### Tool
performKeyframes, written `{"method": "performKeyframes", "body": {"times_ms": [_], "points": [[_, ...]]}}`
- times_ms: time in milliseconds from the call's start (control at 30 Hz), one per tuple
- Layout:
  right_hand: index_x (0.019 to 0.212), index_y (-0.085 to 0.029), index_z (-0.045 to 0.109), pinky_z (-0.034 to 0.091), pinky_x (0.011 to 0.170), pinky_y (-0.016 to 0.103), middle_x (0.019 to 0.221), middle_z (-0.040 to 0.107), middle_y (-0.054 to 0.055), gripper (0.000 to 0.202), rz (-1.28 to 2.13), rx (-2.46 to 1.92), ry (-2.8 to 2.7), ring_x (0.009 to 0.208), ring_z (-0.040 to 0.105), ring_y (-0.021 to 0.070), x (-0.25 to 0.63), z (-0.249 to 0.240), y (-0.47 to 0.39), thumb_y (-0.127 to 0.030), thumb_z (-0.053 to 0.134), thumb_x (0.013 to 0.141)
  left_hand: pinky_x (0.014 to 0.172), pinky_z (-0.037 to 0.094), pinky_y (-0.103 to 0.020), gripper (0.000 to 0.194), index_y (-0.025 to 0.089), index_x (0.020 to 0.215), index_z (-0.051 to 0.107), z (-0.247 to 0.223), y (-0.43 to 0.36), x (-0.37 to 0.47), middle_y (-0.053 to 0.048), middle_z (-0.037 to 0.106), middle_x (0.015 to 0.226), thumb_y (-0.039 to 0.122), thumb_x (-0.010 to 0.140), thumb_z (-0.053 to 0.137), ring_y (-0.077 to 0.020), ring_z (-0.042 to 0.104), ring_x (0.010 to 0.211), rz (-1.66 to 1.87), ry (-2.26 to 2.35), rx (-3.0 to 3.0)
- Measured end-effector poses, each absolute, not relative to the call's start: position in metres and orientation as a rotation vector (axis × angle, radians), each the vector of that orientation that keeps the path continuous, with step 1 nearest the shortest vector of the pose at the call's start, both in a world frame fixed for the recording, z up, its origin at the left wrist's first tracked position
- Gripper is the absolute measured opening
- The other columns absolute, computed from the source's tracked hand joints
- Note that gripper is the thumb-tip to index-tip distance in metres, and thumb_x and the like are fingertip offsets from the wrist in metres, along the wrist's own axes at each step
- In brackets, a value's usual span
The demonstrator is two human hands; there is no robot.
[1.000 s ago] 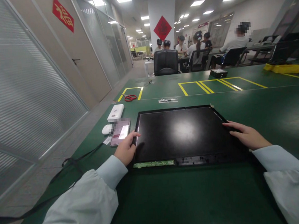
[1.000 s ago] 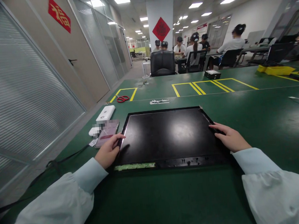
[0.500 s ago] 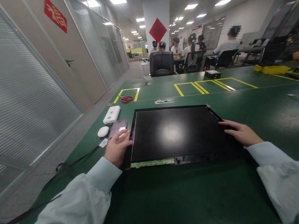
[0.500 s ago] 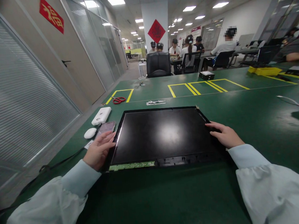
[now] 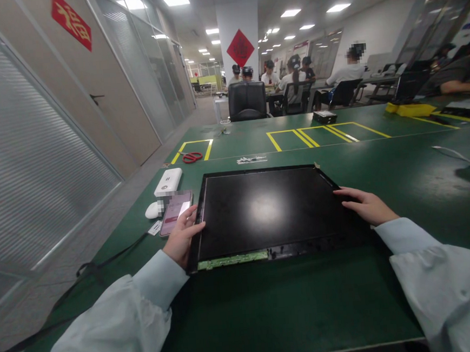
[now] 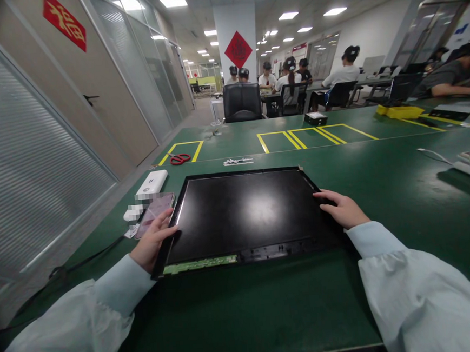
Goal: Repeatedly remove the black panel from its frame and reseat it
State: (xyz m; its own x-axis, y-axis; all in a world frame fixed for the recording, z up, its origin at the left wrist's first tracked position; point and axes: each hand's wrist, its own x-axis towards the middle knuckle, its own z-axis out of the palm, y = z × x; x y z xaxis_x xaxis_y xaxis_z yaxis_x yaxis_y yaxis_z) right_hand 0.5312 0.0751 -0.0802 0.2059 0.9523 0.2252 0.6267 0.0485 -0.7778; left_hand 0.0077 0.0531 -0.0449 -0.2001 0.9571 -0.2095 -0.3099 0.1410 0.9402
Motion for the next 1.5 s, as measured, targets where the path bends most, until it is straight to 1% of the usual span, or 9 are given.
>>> {"method": "performKeyframes", "body": {"times_ms": [333, 467, 667, 767, 900, 1033, 1267, 1367, 1500], "points": [[0.101, -0.032, 0.084, 0.041, 0.121, 0.058, 0.134, 0.075, 0.005, 0.041, 0.487, -1.673, -1.524, 0.132, 0.064, 0.0384, 0.532, -0.081, 0.077, -0.044, 0.071, 0.064, 0.070, 0.068, -0.035, 0.064, 0.025, 0.141, 0.060, -0.044, 0.055, 0.009, -0.004, 0.079, 0.099, 0.012, 0.080, 0.076, -0.0224, 0.081, 0.077, 1.398, 1.260, 0.699], [0.101, -0.032, 0.084, 0.042, 0.120, 0.058, 0.134, 0.074, 0.005, 0.040, 0.479, -1.672, -1.528, 0.131, 0.065, 0.0382, 0.531, -0.079, 0.075, -0.043, 0.071, 0.065, 0.065, 0.067, -0.033, 0.067, 0.024, 0.142, 0.059, -0.044, 0.055, 0.009, -0.004, 0.081, 0.095, 0.012, 0.079, 0.078, -0.0225, 0.080, 0.072, 1.402, 1.257, 0.690], [0.102, -0.030, 0.084, 0.041, 0.121, 0.057, 0.137, 0.073, 0.006, 0.041, 0.497, -1.691, -1.548, 0.133, 0.063, 0.0386, 0.528, -0.074, 0.073, -0.043, 0.071, 0.066, 0.047, 0.057, -0.023, 0.079, 0.023, 0.144, 0.059, -0.038, 0.050, 0.010, -0.004, 0.083, 0.095, 0.010, 0.070, 0.085, -0.0203, 0.077, 0.063, 1.379, 1.287, 0.694], [0.101, -0.031, 0.084, 0.043, 0.119, 0.057, 0.136, 0.074, 0.005, 0.039, 0.490, -1.679, -1.555, 0.132, 0.064, 0.0378, 0.528, -0.074, 0.074, -0.041, 0.071, 0.066, 0.053, 0.061, -0.026, 0.076, 0.020, 0.142, 0.062, -0.035, 0.047, 0.011, -0.004, 0.083, 0.089, 0.014, 0.070, 0.088, -0.0221, 0.079, 0.068, 1.327, 1.258, 0.731], [0.102, -0.030, 0.085, 0.044, 0.119, 0.057, 0.136, 0.073, 0.005, 0.039, 0.477, -1.675, -1.561, 0.132, 0.064, 0.0375, 0.529, -0.076, 0.074, -0.041, 0.071, 0.067, 0.059, 0.063, -0.028, 0.056, 0.015, 0.125, 0.073, -0.031, 0.046, 0.016, -0.006, 0.082, 0.083, 0.021, 0.071, 0.090, -0.0264, 0.081, 0.078, 1.291, 1.277, 0.747], [0.106, -0.030, 0.084, 0.045, 0.118, 0.054, 0.138, 0.073, 0.006, 0.040, 0.457, -1.684, -1.598, 0.132, 0.064, 0.0364, 0.530, -0.076, 0.074, -0.041, 0.070, 0.069, 0.060, 0.065, -0.030, 0.043, 0.014, 0.112, 0.079, -0.017, 0.044, 0.026, -0.005, 0.083, 0.083, 0.016, 0.069, 0.084, -0.0285, 0.081, 0.079, 1.232, 1.299, 0.726], [0.112, -0.027, 0.084, 0.043, 0.121, 0.052, 0.142, 0.070, 0.008, 0.044, 0.440, -1.750, -1.654, 0.137, 0.061, 0.0369, 0.530, -0.074, 0.074, -0.040, 0.066, 0.074, 0.071, 0.068, -0.041, 0.054, 0.015, 0.119, 0.078, -0.004, 0.037, 0.034, -0.007, 0.084, 0.092, 0.016, 0.065, 0.070, -0.0341, 0.081, 0.087, 1.247, 1.093, 0.693], [0.112, -0.027, 0.084, 0.043, 0.121, 0.052, 0.143, 0.070, 0.008, 0.044, 0.448, -1.734, -1.656, 0.137, 0.061, 0.0367, 0.531, -0.075, 0.075, -0.041, 0.066, 0.074, 0.079, 0.068, -0.044, 0.052, 0.016, 0.120, 0.078, -0.013, 0.035, 0.030, -0.009, 0.084, 0.098, 0.027, 0.070, 0.077, -0.0377, 0.080, 0.098, 1.229, 1.071, 0.784], [0.111, -0.027, 0.084, 0.044, 0.119, 0.054, 0.142, 0.070, 0.009, 0.045, 0.446, -1.710, -1.651, 0.136, 0.061, 0.0375, 0.532, -0.077, 0.076, -0.041, 0.066, 0.073, 0.091, 0.065, -0.044, 0.064, 0.019, 0.120, 0.078, -0.019, 0.031, 0.024, -0.008, 0.084, 0.109, 0.032, 0.060, 0.093, -0.0394, 0.076, 0.111, 1.235, 1.111, 0.992]]}}
